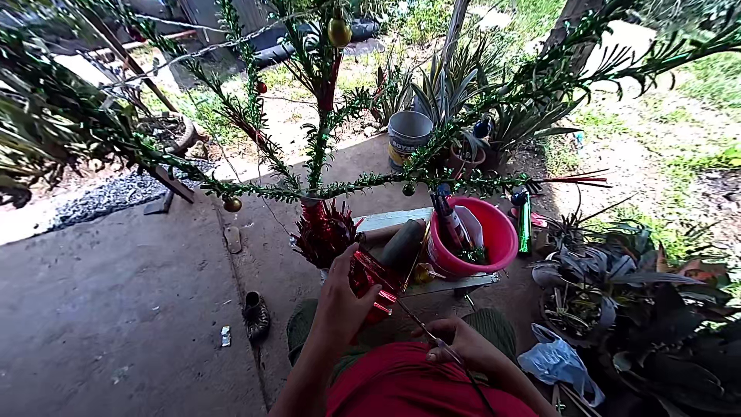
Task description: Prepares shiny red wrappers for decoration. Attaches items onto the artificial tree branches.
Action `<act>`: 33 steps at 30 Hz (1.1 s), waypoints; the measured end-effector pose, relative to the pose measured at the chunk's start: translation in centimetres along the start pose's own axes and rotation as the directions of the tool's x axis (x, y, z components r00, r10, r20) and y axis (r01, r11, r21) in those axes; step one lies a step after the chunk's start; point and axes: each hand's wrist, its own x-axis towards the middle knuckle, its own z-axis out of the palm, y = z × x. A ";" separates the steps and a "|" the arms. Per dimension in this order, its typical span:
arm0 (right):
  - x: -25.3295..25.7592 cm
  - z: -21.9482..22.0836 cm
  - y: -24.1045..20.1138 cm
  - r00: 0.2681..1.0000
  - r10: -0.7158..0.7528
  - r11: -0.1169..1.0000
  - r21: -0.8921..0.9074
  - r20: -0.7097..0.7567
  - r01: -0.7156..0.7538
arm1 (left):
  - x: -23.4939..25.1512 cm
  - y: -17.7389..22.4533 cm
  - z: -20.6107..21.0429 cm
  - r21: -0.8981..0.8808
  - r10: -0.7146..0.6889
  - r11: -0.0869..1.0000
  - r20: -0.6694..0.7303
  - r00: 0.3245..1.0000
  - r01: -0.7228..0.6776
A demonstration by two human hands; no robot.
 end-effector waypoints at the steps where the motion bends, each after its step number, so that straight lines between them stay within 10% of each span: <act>1: -0.1 -0.1 -0.1 0.999 0.028 0.999 -0.042 -0.021 -0.029 | 0.0 0.0 0.0 -0.002 -0.005 1.000 0.000 1.000 0.005; 33: -0.4 0.5 -1.2 0.993 -0.066 0.995 -0.080 -0.093 0.058 | -0.7 0.6 -0.2 -0.114 0.061 0.993 0.149 0.987 -0.044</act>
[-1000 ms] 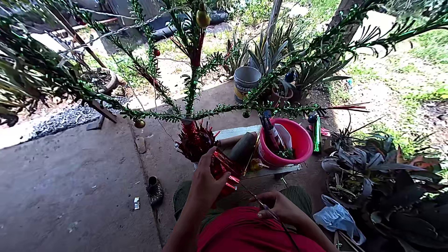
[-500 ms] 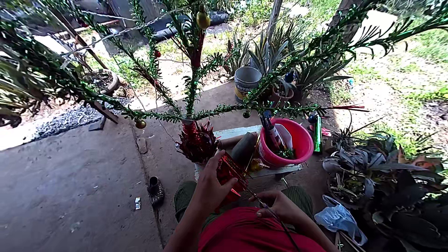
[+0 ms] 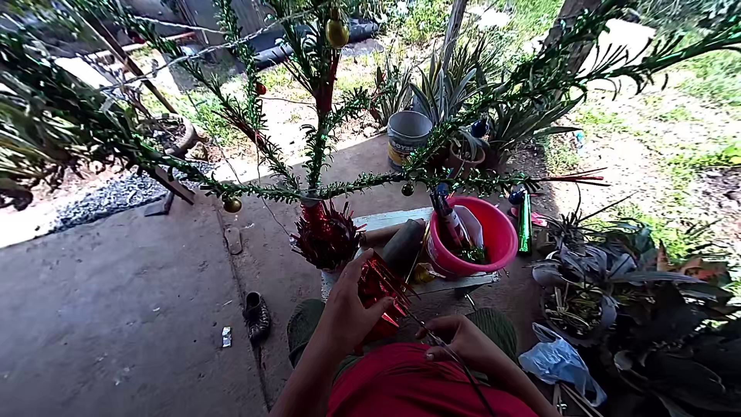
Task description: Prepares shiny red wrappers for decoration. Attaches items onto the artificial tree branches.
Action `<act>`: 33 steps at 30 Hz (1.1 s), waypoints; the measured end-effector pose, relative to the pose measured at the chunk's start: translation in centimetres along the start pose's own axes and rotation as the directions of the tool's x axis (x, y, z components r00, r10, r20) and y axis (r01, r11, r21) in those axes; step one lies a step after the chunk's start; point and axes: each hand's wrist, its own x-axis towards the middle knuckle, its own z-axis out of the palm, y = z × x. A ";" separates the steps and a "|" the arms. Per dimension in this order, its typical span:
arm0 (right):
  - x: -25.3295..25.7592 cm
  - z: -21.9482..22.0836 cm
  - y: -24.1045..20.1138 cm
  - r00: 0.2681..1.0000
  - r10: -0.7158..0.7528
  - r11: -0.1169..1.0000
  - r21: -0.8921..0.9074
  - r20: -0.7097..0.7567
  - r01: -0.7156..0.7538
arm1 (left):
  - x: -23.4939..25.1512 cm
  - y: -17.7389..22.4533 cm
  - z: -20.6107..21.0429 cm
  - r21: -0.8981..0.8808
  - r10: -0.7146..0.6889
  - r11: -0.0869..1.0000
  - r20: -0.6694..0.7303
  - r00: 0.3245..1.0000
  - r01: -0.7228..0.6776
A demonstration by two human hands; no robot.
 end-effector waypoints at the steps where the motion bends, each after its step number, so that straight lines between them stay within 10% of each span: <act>1: 0.0 0.0 0.0 1.000 0.001 1.000 0.001 0.001 -0.001 | 0.0 0.0 0.0 -0.006 0.003 1.000 -0.004 1.000 -0.003; 33: 0.1 0.3 -0.5 0.998 -0.050 0.998 0.030 -0.025 0.051 | -0.1 0.4 0.6 -0.039 0.122 0.992 0.088 0.989 -0.119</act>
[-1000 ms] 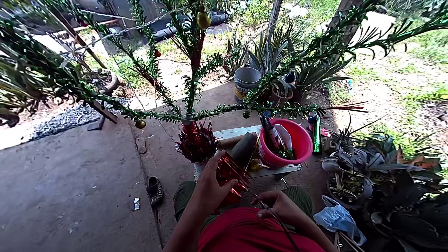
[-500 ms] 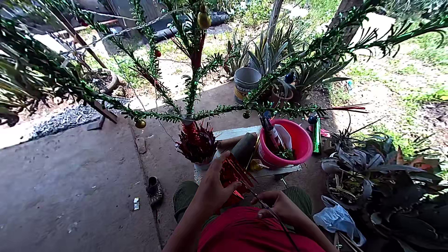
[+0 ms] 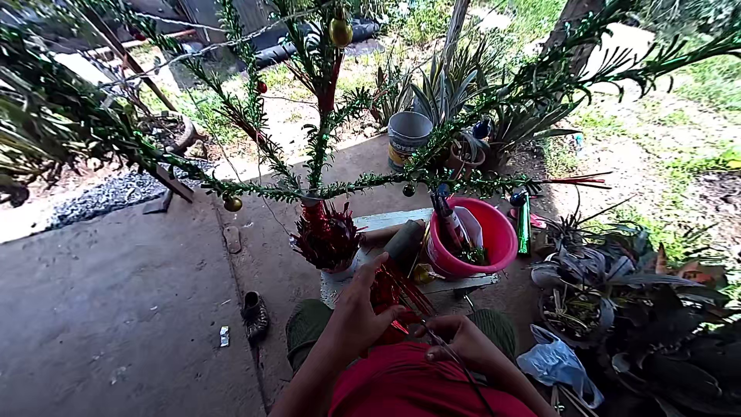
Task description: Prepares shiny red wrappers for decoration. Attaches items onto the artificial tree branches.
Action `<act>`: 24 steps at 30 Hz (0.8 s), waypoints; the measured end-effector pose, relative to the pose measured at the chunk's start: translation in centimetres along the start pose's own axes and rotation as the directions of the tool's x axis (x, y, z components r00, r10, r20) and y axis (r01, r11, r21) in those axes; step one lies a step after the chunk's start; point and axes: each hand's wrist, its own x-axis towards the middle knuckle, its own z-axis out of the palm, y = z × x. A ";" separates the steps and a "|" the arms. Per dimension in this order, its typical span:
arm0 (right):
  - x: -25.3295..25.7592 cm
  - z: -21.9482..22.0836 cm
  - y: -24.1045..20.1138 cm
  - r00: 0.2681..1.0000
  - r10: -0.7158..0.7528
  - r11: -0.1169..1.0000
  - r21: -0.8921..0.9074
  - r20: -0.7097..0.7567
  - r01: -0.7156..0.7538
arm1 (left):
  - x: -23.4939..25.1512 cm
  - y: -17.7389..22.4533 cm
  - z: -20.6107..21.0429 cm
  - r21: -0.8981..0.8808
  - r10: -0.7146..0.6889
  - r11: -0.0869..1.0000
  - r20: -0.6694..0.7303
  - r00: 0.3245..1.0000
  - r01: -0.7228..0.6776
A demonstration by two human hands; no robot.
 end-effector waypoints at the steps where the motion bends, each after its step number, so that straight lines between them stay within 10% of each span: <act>1: 0.0 0.0 0.0 1.000 0.004 1.000 -0.010 0.001 -0.004 | 0.0 0.0 0.0 0.002 0.005 1.000 0.007 1.000 -0.005; 24: 0.1 1.5 -0.9 0.995 -0.059 0.983 0.166 -0.075 0.071 | -0.4 1.2 1.3 -0.041 0.096 0.995 0.057 0.994 -0.094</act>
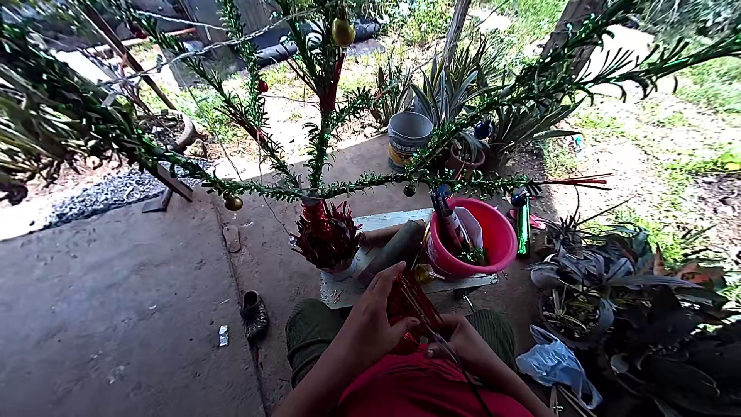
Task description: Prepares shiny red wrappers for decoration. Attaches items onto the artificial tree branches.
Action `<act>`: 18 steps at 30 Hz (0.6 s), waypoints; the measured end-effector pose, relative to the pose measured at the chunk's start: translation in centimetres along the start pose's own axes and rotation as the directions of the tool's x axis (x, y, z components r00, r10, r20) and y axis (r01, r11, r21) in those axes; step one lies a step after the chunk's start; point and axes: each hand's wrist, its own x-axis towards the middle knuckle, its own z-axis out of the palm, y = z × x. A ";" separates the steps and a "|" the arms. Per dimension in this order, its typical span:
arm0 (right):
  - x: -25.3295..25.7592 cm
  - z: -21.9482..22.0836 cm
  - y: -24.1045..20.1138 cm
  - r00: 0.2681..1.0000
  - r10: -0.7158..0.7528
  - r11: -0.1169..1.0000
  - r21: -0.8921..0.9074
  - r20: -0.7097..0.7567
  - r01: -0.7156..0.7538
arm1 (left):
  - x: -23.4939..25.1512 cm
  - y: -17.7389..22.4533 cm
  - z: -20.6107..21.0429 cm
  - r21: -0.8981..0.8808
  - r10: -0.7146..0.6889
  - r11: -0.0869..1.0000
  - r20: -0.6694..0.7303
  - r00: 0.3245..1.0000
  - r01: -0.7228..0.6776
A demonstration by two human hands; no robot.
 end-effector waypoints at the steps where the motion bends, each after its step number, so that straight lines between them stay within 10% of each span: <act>1: 0.0 0.1 -0.1 1.000 -0.002 1.000 0.007 -0.003 0.002 | 0.0 0.0 0.0 -0.001 0.001 1.000 -0.006 1.000 -0.001; 18: 0.7 0.5 -0.4 1.000 0.012 0.999 0.033 0.015 -0.012 | -0.2 -0.3 0.0 -0.083 -0.036 0.996 0.024 0.999 0.038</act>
